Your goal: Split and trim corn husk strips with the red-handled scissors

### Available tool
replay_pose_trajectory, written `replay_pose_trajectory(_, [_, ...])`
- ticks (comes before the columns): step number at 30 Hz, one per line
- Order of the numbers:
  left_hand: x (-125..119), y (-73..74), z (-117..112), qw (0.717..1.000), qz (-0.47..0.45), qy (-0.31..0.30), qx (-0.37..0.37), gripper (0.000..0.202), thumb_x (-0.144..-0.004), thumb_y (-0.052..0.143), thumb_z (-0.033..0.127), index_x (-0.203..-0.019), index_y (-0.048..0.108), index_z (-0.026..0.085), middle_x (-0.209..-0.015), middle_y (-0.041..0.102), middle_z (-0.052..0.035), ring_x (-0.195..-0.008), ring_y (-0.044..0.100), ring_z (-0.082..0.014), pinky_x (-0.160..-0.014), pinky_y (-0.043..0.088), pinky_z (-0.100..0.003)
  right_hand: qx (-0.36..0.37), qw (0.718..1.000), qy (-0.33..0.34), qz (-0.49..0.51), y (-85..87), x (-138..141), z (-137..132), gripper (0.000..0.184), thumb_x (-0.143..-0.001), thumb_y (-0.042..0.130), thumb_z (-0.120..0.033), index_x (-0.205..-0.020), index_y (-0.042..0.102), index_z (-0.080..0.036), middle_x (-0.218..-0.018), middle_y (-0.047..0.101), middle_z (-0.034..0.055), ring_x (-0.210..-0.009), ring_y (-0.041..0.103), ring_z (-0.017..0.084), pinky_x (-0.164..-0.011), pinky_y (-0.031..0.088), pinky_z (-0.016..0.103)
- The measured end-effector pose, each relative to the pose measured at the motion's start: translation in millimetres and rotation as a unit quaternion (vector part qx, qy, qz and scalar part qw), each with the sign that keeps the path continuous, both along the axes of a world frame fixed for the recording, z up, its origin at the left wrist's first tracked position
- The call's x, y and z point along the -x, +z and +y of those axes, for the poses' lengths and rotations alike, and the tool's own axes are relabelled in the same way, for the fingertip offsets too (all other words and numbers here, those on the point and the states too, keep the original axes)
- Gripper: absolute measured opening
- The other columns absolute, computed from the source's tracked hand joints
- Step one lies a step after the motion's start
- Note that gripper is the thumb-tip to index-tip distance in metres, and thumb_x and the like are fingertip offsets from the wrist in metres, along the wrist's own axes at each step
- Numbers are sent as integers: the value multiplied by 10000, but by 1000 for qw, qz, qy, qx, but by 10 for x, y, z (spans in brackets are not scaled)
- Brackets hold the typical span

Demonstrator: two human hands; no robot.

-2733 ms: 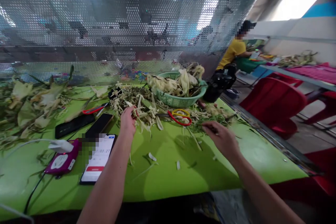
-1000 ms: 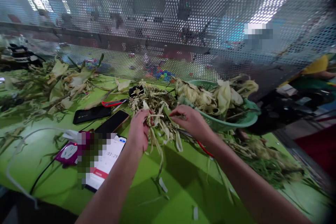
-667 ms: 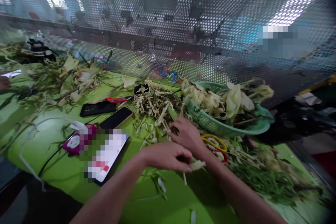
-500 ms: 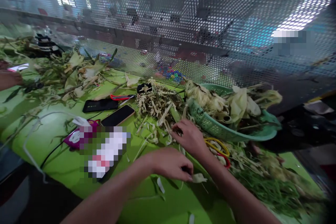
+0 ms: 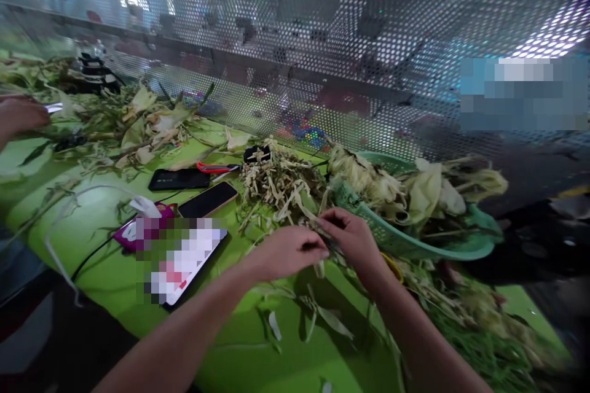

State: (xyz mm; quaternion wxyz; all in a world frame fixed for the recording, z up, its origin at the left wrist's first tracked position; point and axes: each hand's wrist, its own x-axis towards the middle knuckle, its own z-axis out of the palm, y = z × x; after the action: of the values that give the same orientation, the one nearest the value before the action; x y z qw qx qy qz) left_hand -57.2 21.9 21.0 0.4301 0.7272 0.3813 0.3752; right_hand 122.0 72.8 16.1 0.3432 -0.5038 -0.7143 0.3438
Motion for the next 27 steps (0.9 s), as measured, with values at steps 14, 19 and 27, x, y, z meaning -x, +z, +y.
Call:
replay_pose_trajectory(14, [-43, -98, 110, 949, -233, 171, 123, 182, -760, 623, 347, -769, 627, 166, -718, 601, -19, -680, 517, -138, -654, 398, -248, 166, 974, 66, 140, 248, 110, -226, 269, -769, 658, -432, -797, 661, -164, -713, 625, 14, -625, 535, 126, -593, 423, 235])
replay_pose_trajectory(19, [-18, -167, 159, 940, -239, 203, 135, 147, -770, 595, 313, -771, 626, 169, -724, 611, -18, -679, 532, -138, -678, 414, -257, 147, 978, 62, 132, 308, 95, -229, 315, -783, 629, -461, -807, 655, -148, -684, 601, 21, -595, 508, 126, -560, 407, 243])
replay_pose_trajectory(27, [-23, -84, 154, 907, -324, 203, 179, 202, -709, 670, 348, -676, 608, 158, -643, 586, -9, -645, 536, -130, -659, 423, -244, 116, 990, 58, 63, 271, 85, -227, 225, -746, 667, -389, -758, 659, -165, -670, 638, 13, -639, 562, 151, -627, 425, 264])
